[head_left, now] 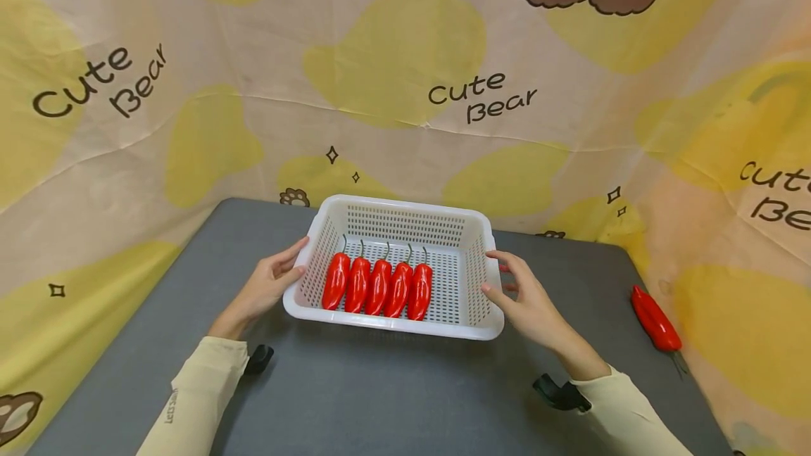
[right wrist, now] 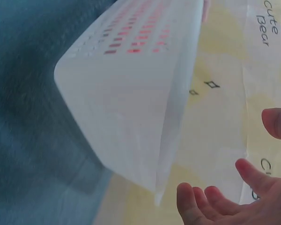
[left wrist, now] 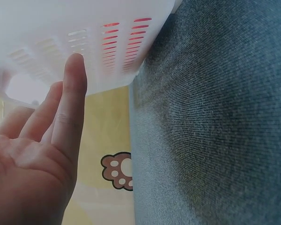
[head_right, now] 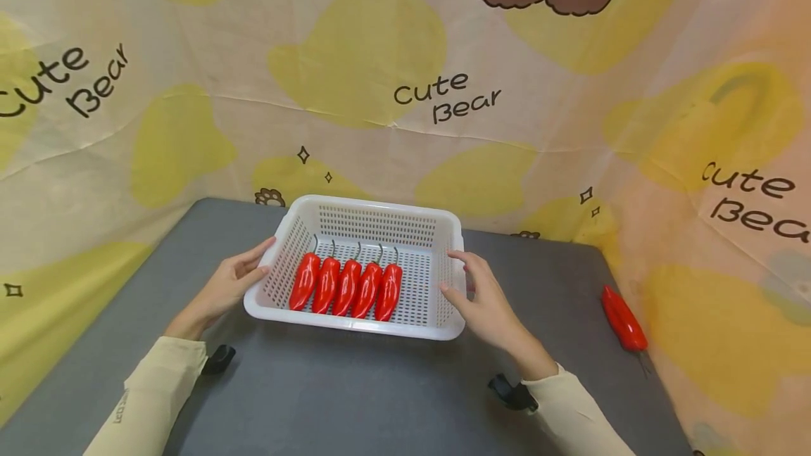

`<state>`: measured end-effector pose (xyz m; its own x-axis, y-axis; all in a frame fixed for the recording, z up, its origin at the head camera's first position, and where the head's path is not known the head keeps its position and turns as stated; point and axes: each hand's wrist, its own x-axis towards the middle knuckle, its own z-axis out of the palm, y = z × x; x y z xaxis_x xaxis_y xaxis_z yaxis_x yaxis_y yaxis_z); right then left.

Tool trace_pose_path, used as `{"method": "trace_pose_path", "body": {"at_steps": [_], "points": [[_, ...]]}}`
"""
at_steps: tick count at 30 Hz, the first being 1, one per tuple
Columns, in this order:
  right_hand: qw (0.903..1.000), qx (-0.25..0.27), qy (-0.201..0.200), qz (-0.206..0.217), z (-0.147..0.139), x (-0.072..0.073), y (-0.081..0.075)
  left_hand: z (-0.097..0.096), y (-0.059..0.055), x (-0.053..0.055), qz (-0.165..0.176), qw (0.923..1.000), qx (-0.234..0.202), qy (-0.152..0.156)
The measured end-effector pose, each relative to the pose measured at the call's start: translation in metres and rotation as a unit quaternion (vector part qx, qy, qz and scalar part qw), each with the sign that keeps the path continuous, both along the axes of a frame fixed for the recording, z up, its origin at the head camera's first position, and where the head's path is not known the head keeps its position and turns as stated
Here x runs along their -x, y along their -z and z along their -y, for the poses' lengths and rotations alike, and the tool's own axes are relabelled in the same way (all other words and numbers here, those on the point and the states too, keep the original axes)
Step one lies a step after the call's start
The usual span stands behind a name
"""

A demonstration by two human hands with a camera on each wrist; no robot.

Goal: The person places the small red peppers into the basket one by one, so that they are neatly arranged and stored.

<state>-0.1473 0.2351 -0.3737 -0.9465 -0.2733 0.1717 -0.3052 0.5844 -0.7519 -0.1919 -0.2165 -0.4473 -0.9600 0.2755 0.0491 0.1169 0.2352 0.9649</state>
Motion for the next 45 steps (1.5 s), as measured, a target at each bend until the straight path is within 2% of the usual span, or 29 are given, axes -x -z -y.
{"method": "trace_pose_path", "body": {"at_steps": [4,13,21,28,41,45], "points": [[0.9997,-0.006,0.015,-0.016,-0.010,-0.003,0.002,0.001,0.002,-0.001,-0.001,1.0000,-0.007,-0.001],[0.9968,-0.024,0.051,-0.057,-0.040,-0.015,0.017,0.001,0.005,-0.003,-0.008,0.9999,-0.001,-0.009],[0.9917,-0.046,0.078,-0.091,-0.077,-0.015,0.023,0.003,0.002,-0.003,-0.009,0.9999,0.003,-0.012],[0.9882,-0.059,0.106,-0.093,-0.112,-0.015,0.032,0.001,0.003,-0.003,-0.005,1.0000,-0.001,-0.004],[0.9765,-0.117,0.159,-0.086,-0.168,-0.008,0.063,0.000,0.001,-0.002,0.004,1.0000,-0.007,-0.004],[0.9754,-0.118,0.170,-0.077,-0.182,-0.008,0.069,0.000,0.002,-0.001,0.002,0.9999,-0.016,0.000]]}}
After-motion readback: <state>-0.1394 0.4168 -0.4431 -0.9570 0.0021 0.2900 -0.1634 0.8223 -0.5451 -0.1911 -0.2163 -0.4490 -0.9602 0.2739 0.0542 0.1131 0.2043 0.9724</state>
